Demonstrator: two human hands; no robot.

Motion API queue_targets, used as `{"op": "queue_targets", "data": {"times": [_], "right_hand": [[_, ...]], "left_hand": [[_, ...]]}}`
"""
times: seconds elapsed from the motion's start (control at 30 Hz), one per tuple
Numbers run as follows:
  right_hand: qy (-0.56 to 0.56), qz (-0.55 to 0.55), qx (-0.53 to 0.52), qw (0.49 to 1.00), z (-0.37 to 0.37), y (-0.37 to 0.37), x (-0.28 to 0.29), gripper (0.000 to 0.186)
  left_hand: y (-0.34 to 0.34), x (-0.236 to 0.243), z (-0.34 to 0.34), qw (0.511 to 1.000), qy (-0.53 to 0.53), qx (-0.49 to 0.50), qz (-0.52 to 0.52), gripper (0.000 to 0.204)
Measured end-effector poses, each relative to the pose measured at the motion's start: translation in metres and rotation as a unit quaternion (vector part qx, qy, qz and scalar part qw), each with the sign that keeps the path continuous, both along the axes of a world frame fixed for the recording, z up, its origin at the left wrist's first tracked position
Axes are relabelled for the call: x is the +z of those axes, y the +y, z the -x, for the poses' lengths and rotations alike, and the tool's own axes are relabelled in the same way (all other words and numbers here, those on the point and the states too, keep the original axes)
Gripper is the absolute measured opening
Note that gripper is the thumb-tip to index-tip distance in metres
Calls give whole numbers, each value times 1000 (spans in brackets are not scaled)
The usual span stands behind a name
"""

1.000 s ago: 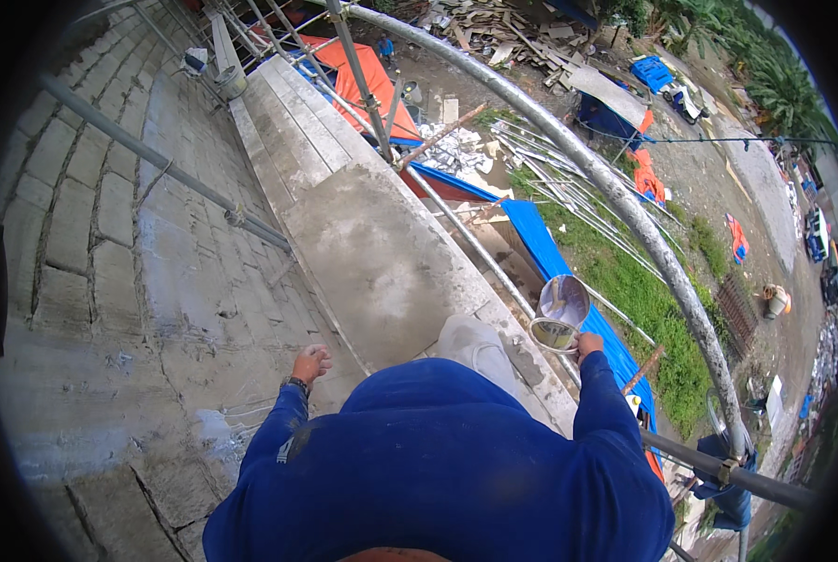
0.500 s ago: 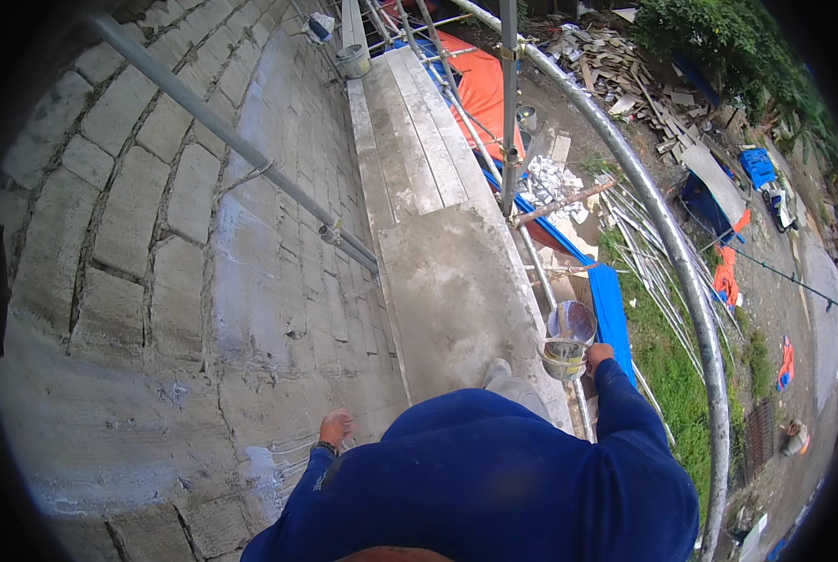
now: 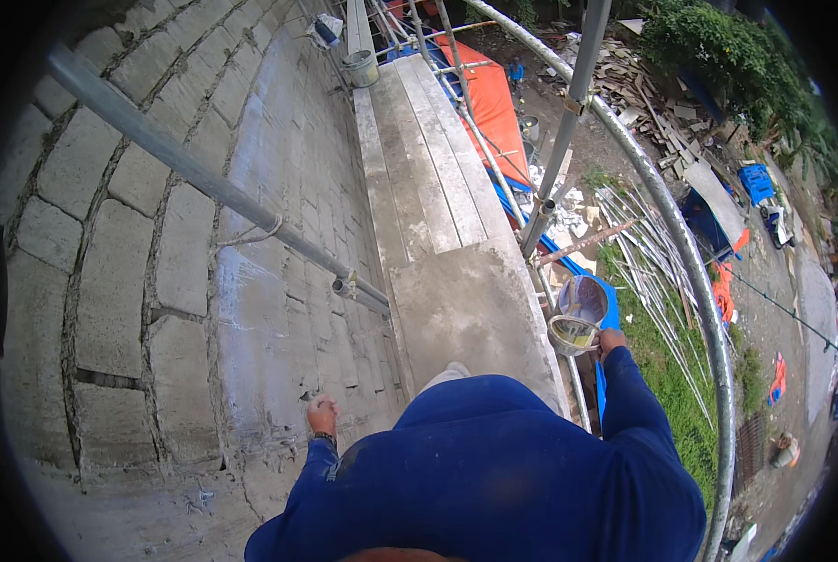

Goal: The person walks along a scaffold and uses a trowel to apply mortar to the joints of a block wall. They repeatedly scoop mortar from a bucket and spread it along the wall surface.

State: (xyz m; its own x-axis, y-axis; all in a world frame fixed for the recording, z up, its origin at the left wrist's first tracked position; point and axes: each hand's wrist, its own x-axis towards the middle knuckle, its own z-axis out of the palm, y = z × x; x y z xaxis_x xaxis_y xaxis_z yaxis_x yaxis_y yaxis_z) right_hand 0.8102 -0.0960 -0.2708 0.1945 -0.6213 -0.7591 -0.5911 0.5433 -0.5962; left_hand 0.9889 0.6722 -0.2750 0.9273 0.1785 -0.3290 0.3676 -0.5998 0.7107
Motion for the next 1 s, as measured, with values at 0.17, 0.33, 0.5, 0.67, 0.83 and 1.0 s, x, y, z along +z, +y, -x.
{"op": "queue_targets", "data": {"times": [0.17, 0.33, 0.5, 0.67, 0.83, 1.0], "right_hand": [[-105, 10, -175, 979, -58, -43, 5, 18], [-144, 27, -343, 928, -136, -77, -12, 12], [-160, 26, -479, 863, -213, -118, -81, 10], [16, 183, -266, 946, -274, -164, -186, 9], [452, 341, 210, 797, -326, -191, -227, 16], [539, 260, 251, 761, -393, -191, -272, 17]], "left_hand": [[-100, 164, -244, 933, -360, 7, 19, 31], [-158, 296, -352, 900, -435, 6, 18, 53], [-162, 294, -428, 922, -385, 19, 40, 61], [-137, 293, -428, 949, -255, 166, 81, 57], [-135, 292, -429, 945, -249, 209, 14, 56], [-145, 299, -441, 957, -218, 183, -45, 57]]}}
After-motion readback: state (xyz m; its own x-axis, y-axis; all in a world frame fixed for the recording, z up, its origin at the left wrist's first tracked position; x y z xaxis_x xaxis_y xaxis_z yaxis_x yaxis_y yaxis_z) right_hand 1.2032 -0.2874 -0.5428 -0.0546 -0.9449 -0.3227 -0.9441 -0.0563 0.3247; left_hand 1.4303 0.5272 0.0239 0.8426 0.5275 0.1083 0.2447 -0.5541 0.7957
